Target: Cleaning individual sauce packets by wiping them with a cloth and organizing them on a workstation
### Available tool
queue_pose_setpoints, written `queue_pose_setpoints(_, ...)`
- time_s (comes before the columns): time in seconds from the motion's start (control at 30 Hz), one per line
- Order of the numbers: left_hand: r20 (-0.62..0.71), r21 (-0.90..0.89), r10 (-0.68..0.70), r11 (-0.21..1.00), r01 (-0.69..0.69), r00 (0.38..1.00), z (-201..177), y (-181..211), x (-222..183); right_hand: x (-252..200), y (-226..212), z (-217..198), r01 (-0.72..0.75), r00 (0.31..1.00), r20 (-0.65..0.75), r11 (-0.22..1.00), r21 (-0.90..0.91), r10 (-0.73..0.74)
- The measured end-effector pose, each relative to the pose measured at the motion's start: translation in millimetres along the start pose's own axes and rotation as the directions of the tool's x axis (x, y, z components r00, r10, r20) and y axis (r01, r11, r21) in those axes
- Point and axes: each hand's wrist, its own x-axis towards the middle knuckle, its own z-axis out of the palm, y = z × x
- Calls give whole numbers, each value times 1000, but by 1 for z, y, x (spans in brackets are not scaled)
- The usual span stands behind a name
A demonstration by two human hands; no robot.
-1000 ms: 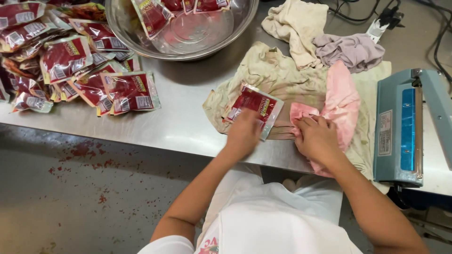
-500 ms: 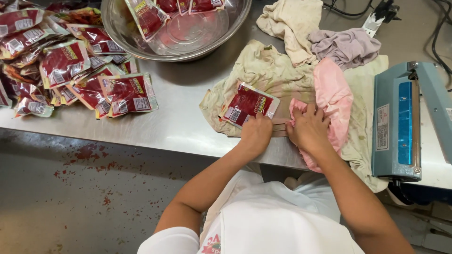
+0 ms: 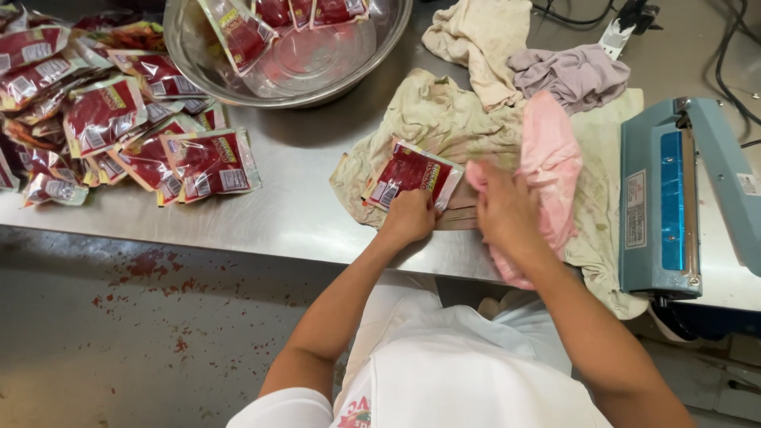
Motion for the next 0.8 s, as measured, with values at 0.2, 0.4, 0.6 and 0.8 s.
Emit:
queue_pose_setpoints(0.2,-24,-74,-81,994,79,996,5,-5,8,-22,-8,45,418,876,-97,843,-339,-473)
queue_pose_setpoints(0.4,-120,-178,-122,979,99,985,10,-8,-2,-23,3,50,358,928,16,879,-316,-372)
queue_pose_setpoints(0.6,-95,-153,-52,988,37,994,5,-8,-1,-12,-12,43,359,930,46,878,-315,-364)
queue_pose_setpoints(0.8,-134,-105,10,994,-24,991,15,-11,-1,38,4,48,226,973,35,915,-334,-227)
